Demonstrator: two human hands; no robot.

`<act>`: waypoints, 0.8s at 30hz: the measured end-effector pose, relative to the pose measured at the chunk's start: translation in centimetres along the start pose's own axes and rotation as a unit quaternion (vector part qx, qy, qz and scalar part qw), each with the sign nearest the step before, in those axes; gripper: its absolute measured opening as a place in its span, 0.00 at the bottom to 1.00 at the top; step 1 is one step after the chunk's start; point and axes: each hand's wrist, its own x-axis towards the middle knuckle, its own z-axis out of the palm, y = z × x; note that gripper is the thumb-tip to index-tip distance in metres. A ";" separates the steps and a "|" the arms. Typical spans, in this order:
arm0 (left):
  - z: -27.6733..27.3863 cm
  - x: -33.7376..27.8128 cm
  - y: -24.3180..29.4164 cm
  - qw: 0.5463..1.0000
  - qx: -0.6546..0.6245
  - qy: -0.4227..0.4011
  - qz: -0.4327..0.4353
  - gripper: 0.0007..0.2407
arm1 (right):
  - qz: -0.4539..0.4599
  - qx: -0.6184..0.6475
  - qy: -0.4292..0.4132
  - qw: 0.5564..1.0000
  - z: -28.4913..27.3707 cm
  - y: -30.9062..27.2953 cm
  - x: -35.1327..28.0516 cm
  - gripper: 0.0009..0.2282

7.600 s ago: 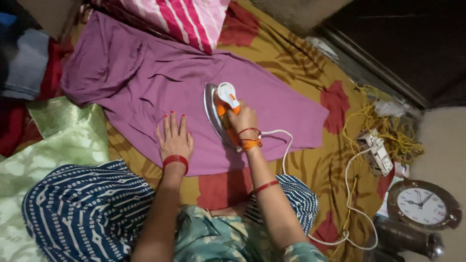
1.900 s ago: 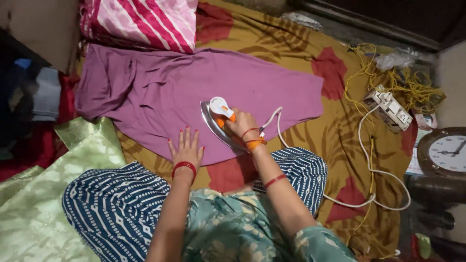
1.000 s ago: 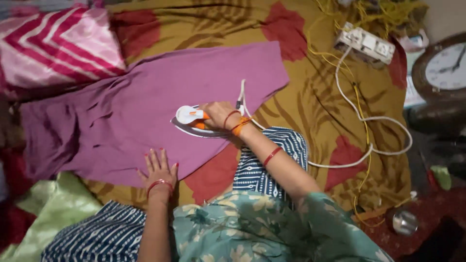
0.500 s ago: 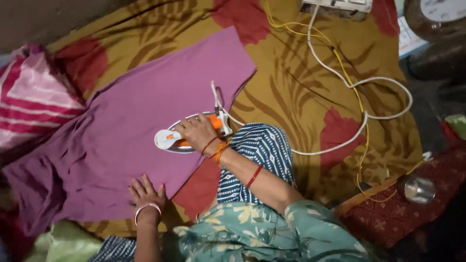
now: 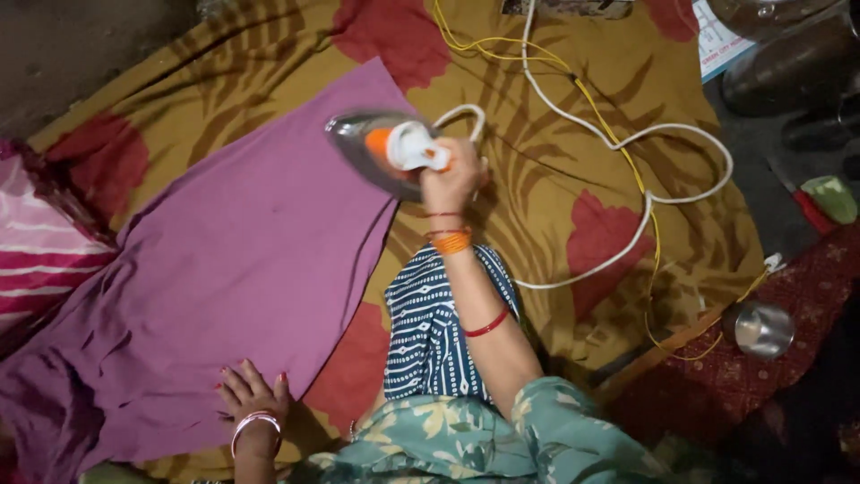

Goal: Ironing and folding a purple garment on a bed.

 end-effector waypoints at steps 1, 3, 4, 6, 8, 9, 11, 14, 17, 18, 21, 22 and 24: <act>-1.4 0.3 0.8 1.000 0.000 0.000 0.000 0.37 | 0.000 -0.001 0.000 1.000 -0.1 2.7 0.7 0.10; -4.2 0.6 2.2 0.972 0.017 -0.183 -0.144 0.39 | 0.077 0.100 0.084 0.988 -0.5 8.1 1.9 0.13; -4.6 0.6 2.6 0.972 0.018 -0.184 -0.144 0.39 | 0.078 0.099 0.083 0.989 -1.4 8.8 2.7 0.13; -5.7 0.8 3.3 0.947 0.007 -0.246 -0.207 0.39 | 0.191 0.225 0.103 0.950 -3.1 10.2 4.1 0.18; -2.4 -0.2 1.0 0.986 -0.007 -0.127 -0.111 0.38 | 0.218 0.303 0.121 0.920 -4.9 10.0 4.8 0.20; -0.7 -0.4 0.0 1.000 -0.024 0.002 -0.017 0.37 | 0.240 0.379 0.140 0.883 -5.8 10.0 5.3 0.22; -2.9 0.4 1.6 0.989 -0.007 -0.109 -0.103 0.38 | 0.234 0.354 0.145 0.894 -7.0 12.6 4.8 0.22; -3.6 0.9 2.4 0.956 0.039 -0.214 -0.196 0.39 | 0.211 0.348 0.152 0.900 -8.8 16.5 4.0 0.20; -3.3 0.1 1.6 0.966 0.050 -0.185 -0.171 0.39 | 0.219 0.411 0.169 0.869 -10.1 18.9 3.3 0.21; -3.3 -0.3 1.4 0.978 0.030 -0.153 -0.138 0.40 | 0.237 0.451 0.187 0.840 -10.7 19.5 3.2 0.24; -5.3 1.3 3.2 0.985 0.015 -0.107 -0.136 0.39 | 0.261 0.440 0.174 0.842 -11.4 20.9 3.1 0.22; -8.4 2.9 6.0 0.985 0.015 -0.107 -0.133 0.39 | 0.259 0.439 0.177 0.842 -11.5 22.0 2.9 0.22; -14.8 5.7 11.7 0.963 0.057 -0.174 -0.199 0.27 | 0.245 0.322 0.127 0.906 -11.5 24.0 2.2 0.19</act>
